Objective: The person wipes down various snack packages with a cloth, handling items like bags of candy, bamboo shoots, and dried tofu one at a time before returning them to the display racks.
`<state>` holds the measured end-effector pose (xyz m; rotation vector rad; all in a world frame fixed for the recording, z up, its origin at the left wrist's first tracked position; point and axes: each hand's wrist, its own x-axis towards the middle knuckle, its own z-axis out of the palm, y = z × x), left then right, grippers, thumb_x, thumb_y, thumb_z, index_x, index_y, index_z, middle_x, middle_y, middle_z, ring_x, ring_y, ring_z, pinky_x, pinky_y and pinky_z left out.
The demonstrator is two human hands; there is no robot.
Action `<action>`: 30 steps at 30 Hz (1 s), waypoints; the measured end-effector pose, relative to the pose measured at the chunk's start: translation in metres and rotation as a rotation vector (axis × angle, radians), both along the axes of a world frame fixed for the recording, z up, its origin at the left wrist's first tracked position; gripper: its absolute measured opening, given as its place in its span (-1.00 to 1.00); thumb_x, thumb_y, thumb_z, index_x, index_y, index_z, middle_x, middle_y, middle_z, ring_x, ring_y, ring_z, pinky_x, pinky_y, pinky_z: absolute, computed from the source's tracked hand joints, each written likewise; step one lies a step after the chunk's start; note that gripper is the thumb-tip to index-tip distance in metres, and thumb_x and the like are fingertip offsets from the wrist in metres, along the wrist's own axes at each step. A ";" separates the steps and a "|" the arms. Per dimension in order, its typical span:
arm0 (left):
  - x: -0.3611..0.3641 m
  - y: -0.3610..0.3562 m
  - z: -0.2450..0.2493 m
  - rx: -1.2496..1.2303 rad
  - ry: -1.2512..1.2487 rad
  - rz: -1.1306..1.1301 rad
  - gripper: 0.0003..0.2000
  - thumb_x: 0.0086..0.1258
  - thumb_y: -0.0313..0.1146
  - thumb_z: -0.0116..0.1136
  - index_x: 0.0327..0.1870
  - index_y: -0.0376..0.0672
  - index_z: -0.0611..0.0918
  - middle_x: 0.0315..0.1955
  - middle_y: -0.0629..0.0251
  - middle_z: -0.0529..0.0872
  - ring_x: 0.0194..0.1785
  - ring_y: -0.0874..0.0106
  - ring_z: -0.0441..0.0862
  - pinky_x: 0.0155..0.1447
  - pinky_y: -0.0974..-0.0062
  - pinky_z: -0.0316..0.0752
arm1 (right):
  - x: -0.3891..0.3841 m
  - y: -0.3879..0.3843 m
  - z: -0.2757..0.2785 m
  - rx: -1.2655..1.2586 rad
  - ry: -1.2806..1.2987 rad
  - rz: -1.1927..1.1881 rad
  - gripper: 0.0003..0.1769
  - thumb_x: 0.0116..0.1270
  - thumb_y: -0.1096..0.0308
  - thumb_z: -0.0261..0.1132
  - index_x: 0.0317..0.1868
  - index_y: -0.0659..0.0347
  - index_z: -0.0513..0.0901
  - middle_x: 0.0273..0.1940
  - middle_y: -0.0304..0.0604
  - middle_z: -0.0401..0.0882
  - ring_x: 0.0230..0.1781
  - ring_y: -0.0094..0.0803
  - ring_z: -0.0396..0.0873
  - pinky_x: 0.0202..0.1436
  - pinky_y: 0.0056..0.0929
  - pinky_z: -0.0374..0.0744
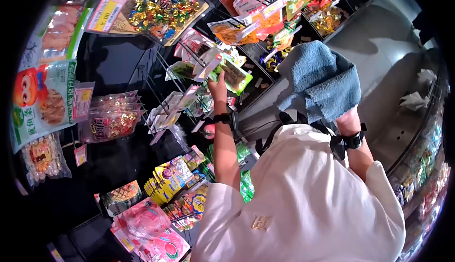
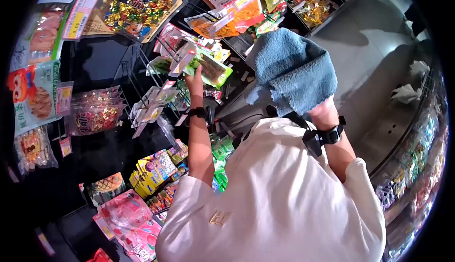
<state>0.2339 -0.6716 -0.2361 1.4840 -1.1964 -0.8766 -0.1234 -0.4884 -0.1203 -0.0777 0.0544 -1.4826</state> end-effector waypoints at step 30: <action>-0.104 0.128 0.161 0.159 0.827 -0.062 -0.60 0.38 -0.39 0.20 0.20 -0.28 0.46 0.05 0.26 0.57 0.05 0.40 0.57 0.13 0.38 0.51 | 0.012 -0.008 0.018 -0.152 0.699 -0.025 -0.32 0.19 0.52 0.41 0.32 0.28 0.36 0.17 -0.08 0.51 0.11 -0.39 0.50 0.25 -0.37 0.48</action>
